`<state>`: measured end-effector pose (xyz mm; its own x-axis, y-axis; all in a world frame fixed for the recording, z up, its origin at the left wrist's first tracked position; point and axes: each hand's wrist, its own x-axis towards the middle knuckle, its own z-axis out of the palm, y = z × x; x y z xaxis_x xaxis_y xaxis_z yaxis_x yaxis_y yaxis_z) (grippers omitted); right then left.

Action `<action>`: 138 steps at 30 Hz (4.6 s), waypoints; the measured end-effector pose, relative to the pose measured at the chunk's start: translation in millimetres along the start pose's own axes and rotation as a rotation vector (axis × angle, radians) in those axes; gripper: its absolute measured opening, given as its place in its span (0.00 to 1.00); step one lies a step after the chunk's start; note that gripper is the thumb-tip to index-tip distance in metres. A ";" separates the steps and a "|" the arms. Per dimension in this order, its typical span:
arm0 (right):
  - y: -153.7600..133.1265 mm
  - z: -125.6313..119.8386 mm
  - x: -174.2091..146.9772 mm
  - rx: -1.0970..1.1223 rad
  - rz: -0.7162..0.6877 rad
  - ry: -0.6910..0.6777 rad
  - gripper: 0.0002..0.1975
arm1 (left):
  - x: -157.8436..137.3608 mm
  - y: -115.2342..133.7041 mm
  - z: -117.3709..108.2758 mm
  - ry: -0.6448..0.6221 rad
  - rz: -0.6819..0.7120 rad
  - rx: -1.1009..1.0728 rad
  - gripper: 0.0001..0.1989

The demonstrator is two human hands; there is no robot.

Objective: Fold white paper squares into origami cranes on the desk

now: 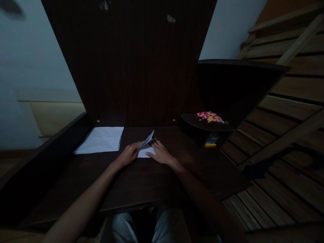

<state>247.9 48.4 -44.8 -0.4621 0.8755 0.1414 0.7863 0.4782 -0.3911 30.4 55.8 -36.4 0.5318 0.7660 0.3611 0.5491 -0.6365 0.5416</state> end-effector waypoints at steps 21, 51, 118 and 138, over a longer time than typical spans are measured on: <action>18.5 8.5 7.1 0.109 0.023 0.126 0.43 | -4.4 -8.1 8.1 -0.246 0.022 0.206 0.29; 4.1 -0.1 -1.1 -0.068 -0.161 -0.055 0.26 | -5.2 -0.8 17.3 -0.194 -0.167 0.321 0.39; -3.1 -10.5 7.1 1.433 0.244 0.276 0.11 | 11.7 30.4 3.9 0.258 -0.492 -1.234 0.18; -3.6 -15.1 4.0 1.368 0.205 0.297 0.10 | 12.0 28.0 7.2 0.288 -0.537 -1.177 0.12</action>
<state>249.4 51.3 -29.0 -0.1527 0.9840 0.0919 -0.2642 0.0490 -0.9632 56.8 46.5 -22.3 0.1908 0.9810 -0.0355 -0.3141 0.0952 0.9446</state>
